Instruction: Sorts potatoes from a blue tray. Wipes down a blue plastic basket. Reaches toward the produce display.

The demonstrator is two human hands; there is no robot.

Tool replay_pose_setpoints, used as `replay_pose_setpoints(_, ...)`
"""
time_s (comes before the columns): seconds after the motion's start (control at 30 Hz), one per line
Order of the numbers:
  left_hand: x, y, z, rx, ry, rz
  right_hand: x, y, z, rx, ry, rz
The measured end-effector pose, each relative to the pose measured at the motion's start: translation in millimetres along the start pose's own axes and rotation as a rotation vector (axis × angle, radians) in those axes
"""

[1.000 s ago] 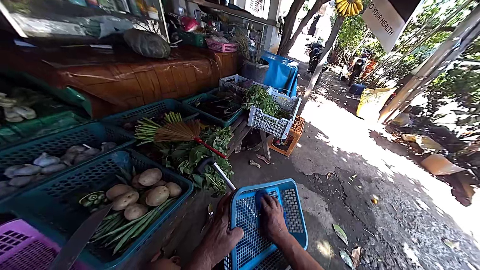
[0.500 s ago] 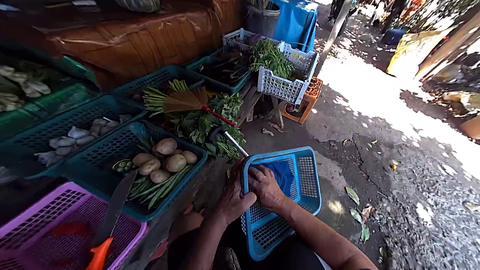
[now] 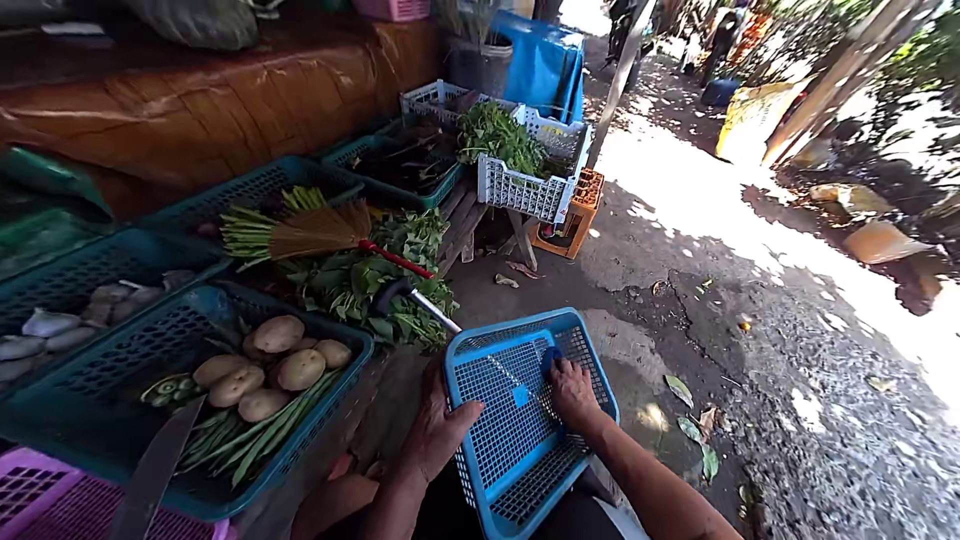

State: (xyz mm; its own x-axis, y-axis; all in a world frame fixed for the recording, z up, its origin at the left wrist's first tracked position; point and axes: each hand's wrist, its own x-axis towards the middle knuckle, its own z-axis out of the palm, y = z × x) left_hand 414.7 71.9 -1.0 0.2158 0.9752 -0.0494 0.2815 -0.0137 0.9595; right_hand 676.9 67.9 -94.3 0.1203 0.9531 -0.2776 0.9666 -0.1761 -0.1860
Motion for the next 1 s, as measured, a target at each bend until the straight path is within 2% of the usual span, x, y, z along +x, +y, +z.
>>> replay_pose_setpoints(0.1, 3, -14, 2, -0.009, -0.076, -0.046, -1, 2, 14, 0.046, -0.020, 0.017)
replay_pose_setpoints(0.27, -2, -9, 2, 0.018, -0.105, -0.118, -4, -5, 11, 0.043, -0.023, 0.063)
replay_pose_setpoints(0.6, -3, -14, 3, 0.099, -0.132, -0.099, 0, 0, 19, 0.060, -0.035, 0.047)
replay_pose_setpoints(0.7, -2, -21, 4, 0.087, -0.111, -0.094, 0, 1, 24, 0.053, -0.016, 0.050)
replay_pose_setpoints(0.83, -3, -21, 1, -0.040, -0.149, -0.191, 0, 4, 23, 0.075, -0.015, 0.071)
replay_pose_setpoints(0.93, -7, -17, -4, -0.066, -0.175, -0.206, -4, -9, 15, 0.160, 0.065, 0.055)
replay_pose_setpoints(1.0, -7, -15, -5, -0.024, -0.191, -0.175, -9, -32, 2, 0.219, 0.164, -0.034)
